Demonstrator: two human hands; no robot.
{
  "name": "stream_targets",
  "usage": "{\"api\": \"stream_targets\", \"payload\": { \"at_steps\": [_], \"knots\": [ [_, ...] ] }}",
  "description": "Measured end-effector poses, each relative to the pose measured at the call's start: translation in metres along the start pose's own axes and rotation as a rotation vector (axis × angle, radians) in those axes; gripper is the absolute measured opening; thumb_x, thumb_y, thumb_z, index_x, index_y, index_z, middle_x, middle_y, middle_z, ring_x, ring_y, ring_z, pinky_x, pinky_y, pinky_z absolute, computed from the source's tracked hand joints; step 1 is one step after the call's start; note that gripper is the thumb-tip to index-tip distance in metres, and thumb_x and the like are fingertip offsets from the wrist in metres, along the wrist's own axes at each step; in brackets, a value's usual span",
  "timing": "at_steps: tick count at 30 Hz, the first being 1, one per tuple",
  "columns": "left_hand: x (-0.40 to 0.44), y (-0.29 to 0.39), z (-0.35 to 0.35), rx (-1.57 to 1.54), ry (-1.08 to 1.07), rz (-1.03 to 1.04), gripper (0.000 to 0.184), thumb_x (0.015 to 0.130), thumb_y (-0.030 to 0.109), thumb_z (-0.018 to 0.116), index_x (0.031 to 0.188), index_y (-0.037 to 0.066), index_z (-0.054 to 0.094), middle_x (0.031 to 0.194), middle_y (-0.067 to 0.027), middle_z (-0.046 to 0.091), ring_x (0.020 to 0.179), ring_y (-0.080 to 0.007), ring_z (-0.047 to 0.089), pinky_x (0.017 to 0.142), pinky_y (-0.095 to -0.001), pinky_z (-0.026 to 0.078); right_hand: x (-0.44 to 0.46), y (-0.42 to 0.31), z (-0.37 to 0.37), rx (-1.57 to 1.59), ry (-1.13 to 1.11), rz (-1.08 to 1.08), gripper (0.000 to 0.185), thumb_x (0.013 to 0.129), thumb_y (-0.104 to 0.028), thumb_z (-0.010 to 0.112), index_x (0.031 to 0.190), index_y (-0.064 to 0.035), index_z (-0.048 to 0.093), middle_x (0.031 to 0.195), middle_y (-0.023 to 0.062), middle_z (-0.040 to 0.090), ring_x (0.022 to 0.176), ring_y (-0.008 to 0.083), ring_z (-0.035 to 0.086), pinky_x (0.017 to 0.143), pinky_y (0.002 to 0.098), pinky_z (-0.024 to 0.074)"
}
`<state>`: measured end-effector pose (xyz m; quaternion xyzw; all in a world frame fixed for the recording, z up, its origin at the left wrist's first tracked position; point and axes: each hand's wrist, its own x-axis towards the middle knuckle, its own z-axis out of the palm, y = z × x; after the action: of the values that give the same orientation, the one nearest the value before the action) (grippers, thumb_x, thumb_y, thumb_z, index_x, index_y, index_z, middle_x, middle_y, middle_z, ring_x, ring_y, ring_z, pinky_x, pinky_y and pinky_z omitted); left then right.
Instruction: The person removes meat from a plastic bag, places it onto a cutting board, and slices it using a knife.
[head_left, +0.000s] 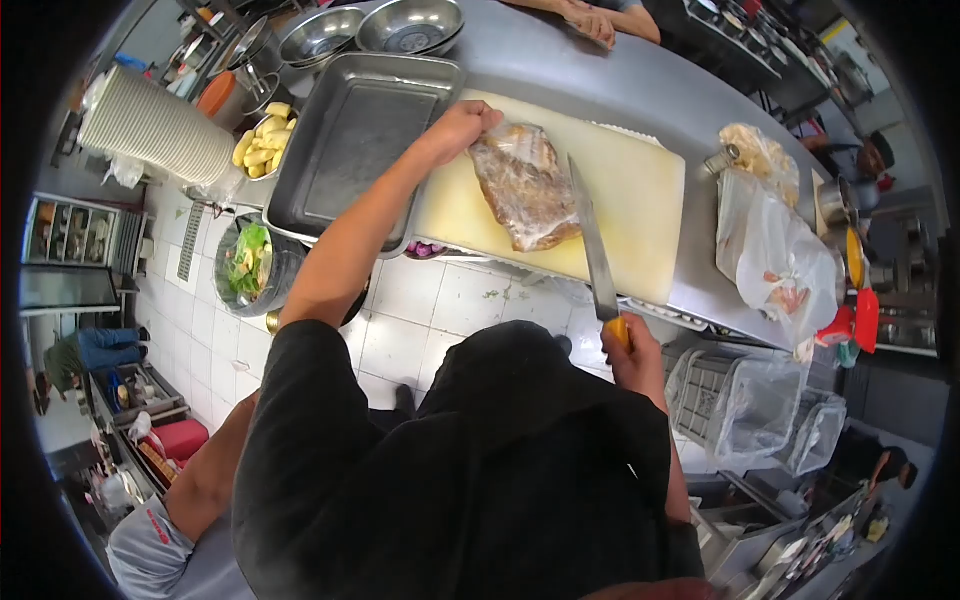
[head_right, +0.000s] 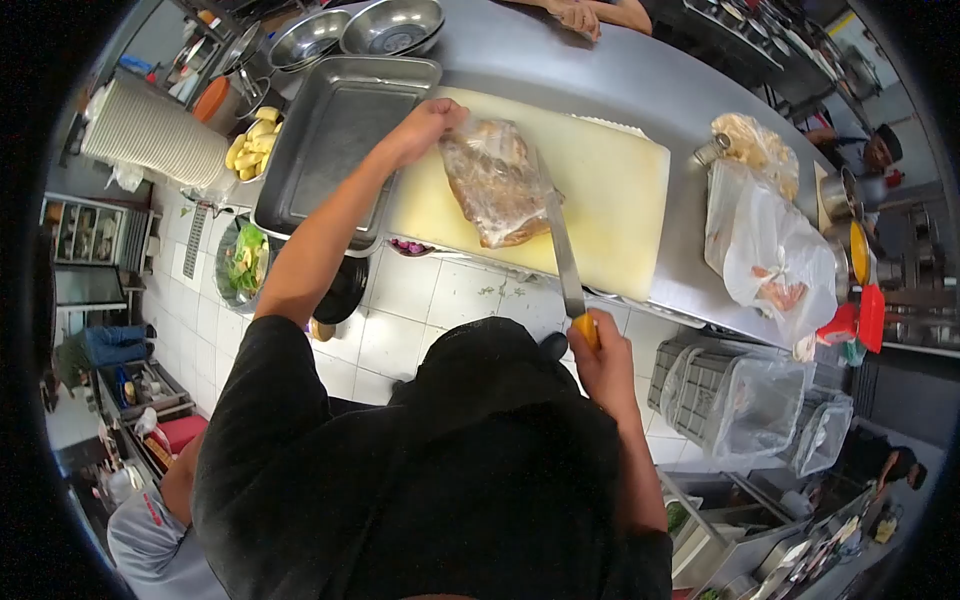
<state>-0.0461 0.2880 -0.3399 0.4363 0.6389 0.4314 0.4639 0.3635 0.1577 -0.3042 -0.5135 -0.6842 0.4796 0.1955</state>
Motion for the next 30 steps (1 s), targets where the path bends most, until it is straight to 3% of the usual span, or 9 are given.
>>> {"api": "stream_targets", "payload": {
  "at_steps": [2,5,8,12,15,20,23,26,30],
  "knots": [
    [-0.021,0.029,0.008,0.512,-0.032,0.010,0.042,0.075,0.029,0.079,0.099,-0.003,0.064,0.090,-0.0096,0.065,0.086,-0.0189,0.059,0.076,-0.0305,0.047,0.014,0.001,0.003,-0.003,0.050,-0.019,0.027,0.089,-0.016,0.064,0.111,-0.0021,0.056,0.070,0.0129,0.062,0.060,0.0194,0.060,0.057,0.0310,0.0460],
    [-0.014,0.028,0.007,0.969,-0.089,0.161,0.063,0.063,0.029,0.084,0.111,-0.007,0.062,0.105,-0.0183,0.065,0.100,-0.0290,0.061,0.088,-0.0353,0.048,0.042,0.005,0.016,0.094,0.039,-0.085,0.029,0.089,-0.018,0.063,0.111,-0.0018,0.056,0.070,0.0136,0.062,0.060,0.0205,0.061,0.057,0.0325,0.0466],
    [-0.009,0.038,0.001,0.905,-0.161,0.058,0.064,0.063,0.024,0.081,0.114,-0.008,0.061,0.112,-0.0226,0.062,0.103,-0.0338,0.060,0.092,-0.0372,0.047,0.073,-0.003,0.029,0.081,0.014,-0.146,0.030,0.088,-0.019,0.064,0.111,-0.0014,0.055,0.071,0.0160,0.062,0.061,0.0252,0.062,0.058,0.0337,0.0472],
    [-0.011,0.040,0.001,0.839,-0.177,-0.013,0.059,0.067,0.026,0.079,0.112,-0.008,0.062,0.114,-0.0214,0.061,0.105,-0.0314,0.059,0.091,-0.0360,0.047,0.111,-0.022,0.049,0.051,0.010,-0.255,0.033,0.087,-0.022,0.063,0.111,-0.0011,0.055,0.077,0.0213,0.064,0.068,0.0359,0.064,0.063,0.0385,0.0491],
    [-0.006,0.033,-0.002,0.795,-0.193,-0.062,0.055,0.071,0.025,0.077,0.112,-0.008,0.062,0.117,-0.0202,0.059,0.107,-0.0301,0.058,0.092,-0.0351,0.046,0.134,-0.046,0.056,-0.157,0.029,-0.336,0.036,0.088,-0.021,0.064,0.115,0.0012,0.054,0.083,0.0165,0.065,0.070,0.0262,0.064,0.065,0.0337,0.0495],
    [-0.010,0.023,0.001,0.770,-0.077,0.000,0.043,0.076,0.023,0.075,0.105,-0.007,0.066,0.115,-0.0188,0.059,0.104,-0.0273,0.058,0.090,-0.0360,0.046,0.155,-0.049,0.070,-0.123,0.036,-0.366,0.039,0.087,-0.024,0.064,0.115,0.0010,0.055,0.088,0.0214,0.065,0.078,0.0336,0.064,0.071,0.0371,0.0491],
    [-0.012,0.015,0.002,0.695,-0.004,0.036,0.038,0.077,0.023,0.074,0.102,-0.006,0.067,0.101,-0.0138,0.064,0.093,-0.0219,0.060,0.084,-0.0353,0.048,0.149,-0.041,0.066,-0.181,-0.017,-0.320,0.039,0.088,-0.025,0.063,0.116,0.0001,0.055,0.088,0.0211,0.065,0.078,0.0336,0.064,0.071,0.0382,0.0490],
    [-0.005,0.009,-0.005,0.550,-0.150,-0.089,0.034,0.080,0.019,0.072,0.104,-0.004,0.066,0.092,-0.0076,0.066,0.084,-0.0153,0.061,0.078,-0.0316,0.050,0.114,-0.033,0.050,-0.212,-0.077,-0.259,0.037,0.089,-0.026,0.062,0.116,-0.0012,0.055,0.086,0.0200,0.065,0.077,0.0343,0.064,0.070,0.0387,0.0490],
    [-0.027,0.013,-0.008,0.478,-0.230,-0.028,0.026,0.086,0.016,0.067,0.104,-0.002,0.065,0.087,-0.0031,0.066,0.076,-0.0109,0.058,0.071,-0.0277,0.049,0.039,-0.008,0.015,-0.238,-0.116,-0.195,0.030,0.090,-0.023,0.061,0.112,-0.0038,0.054,0.074,0.0226,0.062,0.071,0.0417,0.062,0.062,0.0447,0.0472]
  ]
}}
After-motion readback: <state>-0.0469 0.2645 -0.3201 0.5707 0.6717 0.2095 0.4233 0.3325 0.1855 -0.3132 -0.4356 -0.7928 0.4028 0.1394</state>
